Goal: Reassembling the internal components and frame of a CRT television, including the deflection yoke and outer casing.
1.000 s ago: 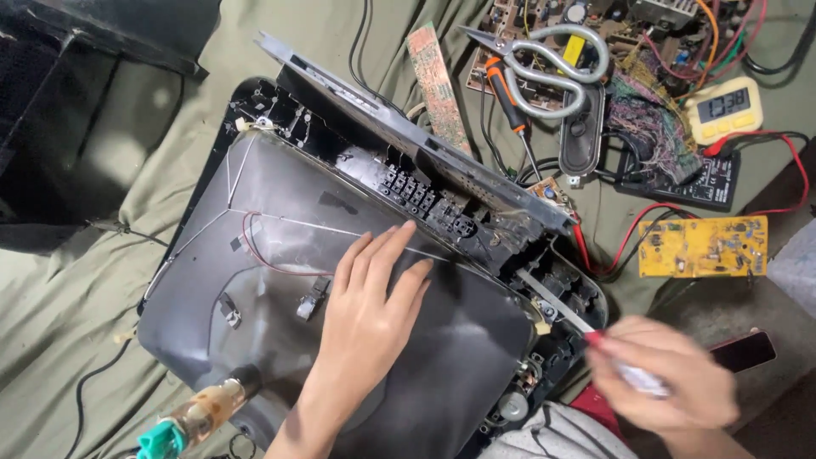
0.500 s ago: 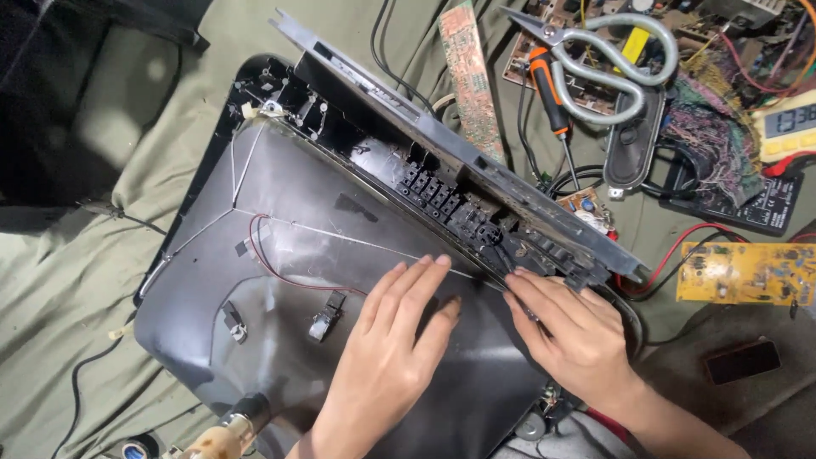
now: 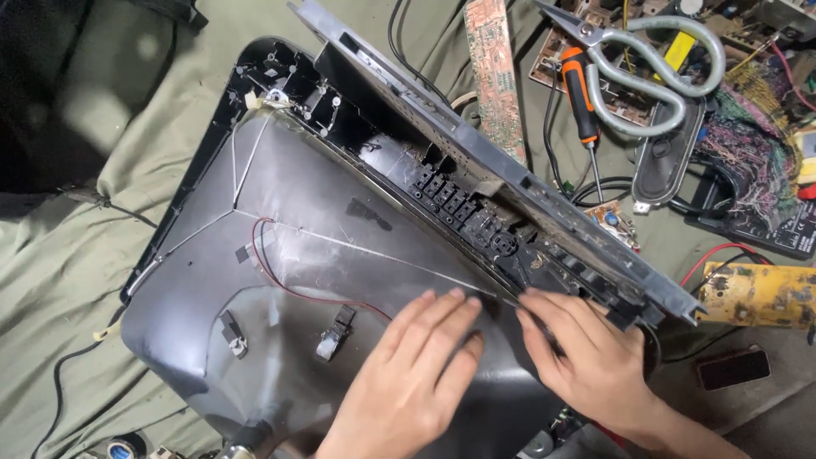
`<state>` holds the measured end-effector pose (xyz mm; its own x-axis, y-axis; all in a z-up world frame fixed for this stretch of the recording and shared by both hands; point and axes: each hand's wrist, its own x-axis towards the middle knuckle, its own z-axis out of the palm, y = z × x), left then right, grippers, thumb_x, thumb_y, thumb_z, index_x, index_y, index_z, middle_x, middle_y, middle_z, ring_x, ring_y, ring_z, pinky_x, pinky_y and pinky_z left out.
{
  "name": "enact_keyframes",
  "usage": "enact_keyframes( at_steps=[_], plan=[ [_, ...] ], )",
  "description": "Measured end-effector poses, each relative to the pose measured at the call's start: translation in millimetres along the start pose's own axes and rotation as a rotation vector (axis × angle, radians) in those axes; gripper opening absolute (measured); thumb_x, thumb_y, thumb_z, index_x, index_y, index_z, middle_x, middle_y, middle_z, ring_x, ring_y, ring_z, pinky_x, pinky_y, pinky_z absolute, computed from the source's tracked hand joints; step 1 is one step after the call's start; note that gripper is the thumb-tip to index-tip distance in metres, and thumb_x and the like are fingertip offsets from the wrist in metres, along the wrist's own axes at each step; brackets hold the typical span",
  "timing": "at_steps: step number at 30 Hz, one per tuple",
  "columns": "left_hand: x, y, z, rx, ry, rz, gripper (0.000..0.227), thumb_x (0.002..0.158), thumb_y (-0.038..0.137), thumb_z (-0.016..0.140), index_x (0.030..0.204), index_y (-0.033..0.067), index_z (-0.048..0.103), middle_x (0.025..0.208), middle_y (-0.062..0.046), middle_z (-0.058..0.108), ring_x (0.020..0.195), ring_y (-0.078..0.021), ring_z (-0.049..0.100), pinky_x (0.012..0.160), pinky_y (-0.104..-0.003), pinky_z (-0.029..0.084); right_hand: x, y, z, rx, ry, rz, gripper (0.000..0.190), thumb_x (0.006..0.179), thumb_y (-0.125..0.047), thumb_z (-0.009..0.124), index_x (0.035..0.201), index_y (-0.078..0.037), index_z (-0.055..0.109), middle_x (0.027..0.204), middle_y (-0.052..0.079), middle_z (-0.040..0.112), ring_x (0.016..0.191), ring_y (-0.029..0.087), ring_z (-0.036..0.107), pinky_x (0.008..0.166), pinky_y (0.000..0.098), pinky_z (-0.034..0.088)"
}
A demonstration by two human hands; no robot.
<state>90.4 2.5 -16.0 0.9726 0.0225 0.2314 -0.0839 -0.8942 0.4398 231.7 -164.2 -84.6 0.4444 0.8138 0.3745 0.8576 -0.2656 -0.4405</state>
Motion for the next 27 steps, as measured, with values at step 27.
enact_keyframes(
  at_steps=[27],
  plan=[
    [-8.2, -6.0, 11.7, 0.033, 0.026, 0.154, 0.015, 0.109, 0.004, 0.058, 0.11, 0.0012, 0.072, 0.114, -0.013, 0.076, 0.117, -0.0267, 0.072, 0.113, -0.04, 0.053, 5.0, 7.5, 7.3, 0.182, -0.136, 0.052, 0.026, 0.096, -0.015, 0.066, 0.118, -0.001, 0.068, 0.112, 0.006, 0.073, 0.095, 0.018, 0.071, 0.094, 0.0303, 0.054]
  ],
)
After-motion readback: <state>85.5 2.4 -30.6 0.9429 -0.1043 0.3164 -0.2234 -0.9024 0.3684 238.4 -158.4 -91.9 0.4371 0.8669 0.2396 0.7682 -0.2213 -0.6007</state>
